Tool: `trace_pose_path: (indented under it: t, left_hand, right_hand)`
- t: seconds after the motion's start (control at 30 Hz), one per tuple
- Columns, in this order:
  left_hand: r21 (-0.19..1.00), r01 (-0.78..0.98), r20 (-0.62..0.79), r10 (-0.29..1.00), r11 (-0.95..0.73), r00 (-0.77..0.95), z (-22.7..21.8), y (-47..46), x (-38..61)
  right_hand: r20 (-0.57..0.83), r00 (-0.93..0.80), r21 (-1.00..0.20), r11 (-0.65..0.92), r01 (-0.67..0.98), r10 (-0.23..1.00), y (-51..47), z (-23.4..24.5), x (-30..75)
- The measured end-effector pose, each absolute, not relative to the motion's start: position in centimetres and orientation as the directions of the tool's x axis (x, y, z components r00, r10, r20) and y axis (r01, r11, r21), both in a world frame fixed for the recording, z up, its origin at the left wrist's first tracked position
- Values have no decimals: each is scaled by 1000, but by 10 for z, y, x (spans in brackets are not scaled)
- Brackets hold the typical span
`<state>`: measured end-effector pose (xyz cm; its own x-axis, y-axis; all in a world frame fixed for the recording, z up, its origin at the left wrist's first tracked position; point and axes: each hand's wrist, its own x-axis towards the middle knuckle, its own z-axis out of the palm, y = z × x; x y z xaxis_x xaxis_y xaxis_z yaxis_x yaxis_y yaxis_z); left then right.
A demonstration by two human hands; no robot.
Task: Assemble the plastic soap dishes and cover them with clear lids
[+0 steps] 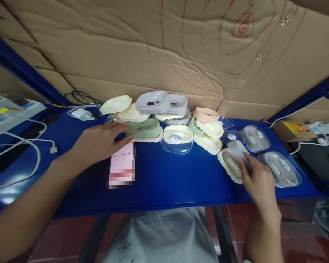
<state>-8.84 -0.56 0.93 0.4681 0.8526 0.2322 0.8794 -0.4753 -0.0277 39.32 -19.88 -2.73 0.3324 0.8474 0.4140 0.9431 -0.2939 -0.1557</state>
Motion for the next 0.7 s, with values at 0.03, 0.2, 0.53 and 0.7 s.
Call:
trace_pose_path:
  t: [0.03, 0.2, 0.53, 0.7]
  left_hand:
    - [-39, 877, 234, 849, -479, 474, 9, -5, -89]
    - [-64, 870, 226, 842, -489, 490, 8, -5, -90]
    - [-34, 873, 222, 848, -487, 482, 9, -5, -89]
    - [-12, 872, 229, 847, -490, 479, 8, -5, -89]
  right_hand:
    - [459, 352, -179, -303, 936, 816, -193, -22, 389]
    - [606, 79, -156, 20, 988, 792, -130, 6, 374]
    - [569, -41, -68, 97, 993, 821, -59, 24, 376]
    - [385, -45, -141, 107, 984, 922, -146, 11, 375]
